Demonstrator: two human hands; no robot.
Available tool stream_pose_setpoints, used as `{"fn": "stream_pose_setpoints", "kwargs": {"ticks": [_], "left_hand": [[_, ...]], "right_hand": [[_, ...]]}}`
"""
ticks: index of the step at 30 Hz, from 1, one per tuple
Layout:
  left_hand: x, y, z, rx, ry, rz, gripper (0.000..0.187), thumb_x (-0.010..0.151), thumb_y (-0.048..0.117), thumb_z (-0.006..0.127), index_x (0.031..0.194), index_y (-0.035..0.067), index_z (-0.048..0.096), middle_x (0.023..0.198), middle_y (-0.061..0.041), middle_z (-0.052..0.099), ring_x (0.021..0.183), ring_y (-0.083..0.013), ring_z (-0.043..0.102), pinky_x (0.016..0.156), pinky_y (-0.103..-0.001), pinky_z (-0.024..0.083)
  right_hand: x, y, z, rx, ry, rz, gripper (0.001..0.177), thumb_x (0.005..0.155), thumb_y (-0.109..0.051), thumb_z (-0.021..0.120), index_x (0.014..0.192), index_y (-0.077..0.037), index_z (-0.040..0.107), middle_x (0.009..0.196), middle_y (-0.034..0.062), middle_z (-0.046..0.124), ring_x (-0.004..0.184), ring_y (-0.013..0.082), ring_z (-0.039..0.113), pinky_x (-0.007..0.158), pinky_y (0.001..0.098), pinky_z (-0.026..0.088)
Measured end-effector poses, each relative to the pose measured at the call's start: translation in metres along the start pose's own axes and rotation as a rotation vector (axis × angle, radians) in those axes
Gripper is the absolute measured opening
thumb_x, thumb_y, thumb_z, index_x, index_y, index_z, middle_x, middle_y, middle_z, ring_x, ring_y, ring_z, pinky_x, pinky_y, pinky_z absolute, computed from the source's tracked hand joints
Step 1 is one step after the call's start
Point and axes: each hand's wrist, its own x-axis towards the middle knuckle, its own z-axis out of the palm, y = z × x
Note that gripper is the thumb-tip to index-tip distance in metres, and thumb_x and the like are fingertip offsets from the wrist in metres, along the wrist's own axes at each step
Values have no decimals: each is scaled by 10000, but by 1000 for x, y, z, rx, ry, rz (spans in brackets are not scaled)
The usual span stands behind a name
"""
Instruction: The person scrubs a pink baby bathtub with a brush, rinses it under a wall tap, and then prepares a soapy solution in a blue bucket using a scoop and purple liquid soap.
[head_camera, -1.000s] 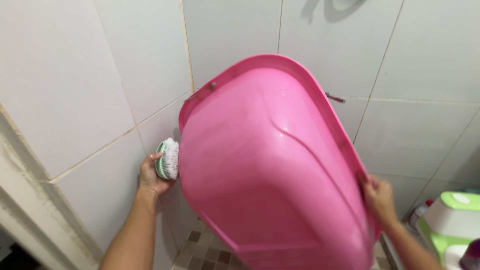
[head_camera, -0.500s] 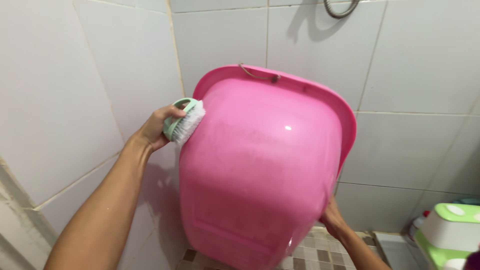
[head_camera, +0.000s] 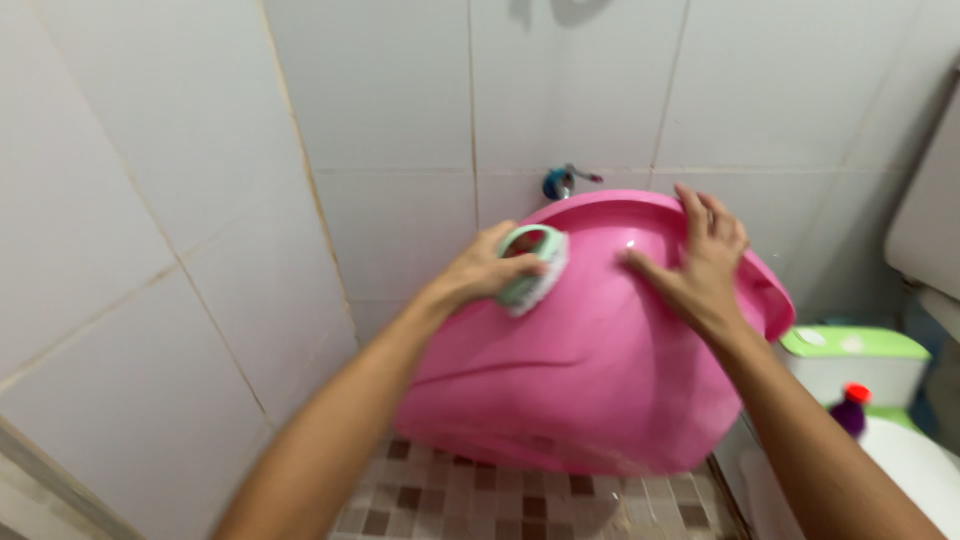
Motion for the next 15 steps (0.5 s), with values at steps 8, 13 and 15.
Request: {"fn": "stream_pose_setpoints", "kwargs": {"ticks": [8, 13, 15], "left_hand": [[-4, -40, -4, 81, 163, -145, 439, 724, 305, 784, 1092, 85, 689, 988, -124, 738, 857, -247, 729, 748, -407, 609], [-72, -135, -39, 166, 17, -424, 541, 638, 242, 781, 1159, 116, 705, 1108, -162, 752, 944, -310, 739, 872, -530, 581], [-89, -174, -27, 159, -116, -554, 558, 651, 294, 767, 1180, 126, 713, 1229, -197, 739, 1083, -344, 703, 936, -531, 559]], "right_hand": [[25, -15, -17, -555, -39, 58, 1028, 783, -750, 702, 1576, -181, 380, 1514, 257, 330, 1407, 476, 298, 1068, 776, 233], [20, 39, -31, -590, -31, 235, 835, 887, -658, 694, 1473, -111, 461, 1422, 287, 387, 1288, 511, 405, 1038, 626, 399], [13, 66, -29, -644, -6, 145, 641, 952, -487, 666, 1423, -83, 506, 1370, 277, 462, 1207, 524, 479, 998, 609, 439]]}}
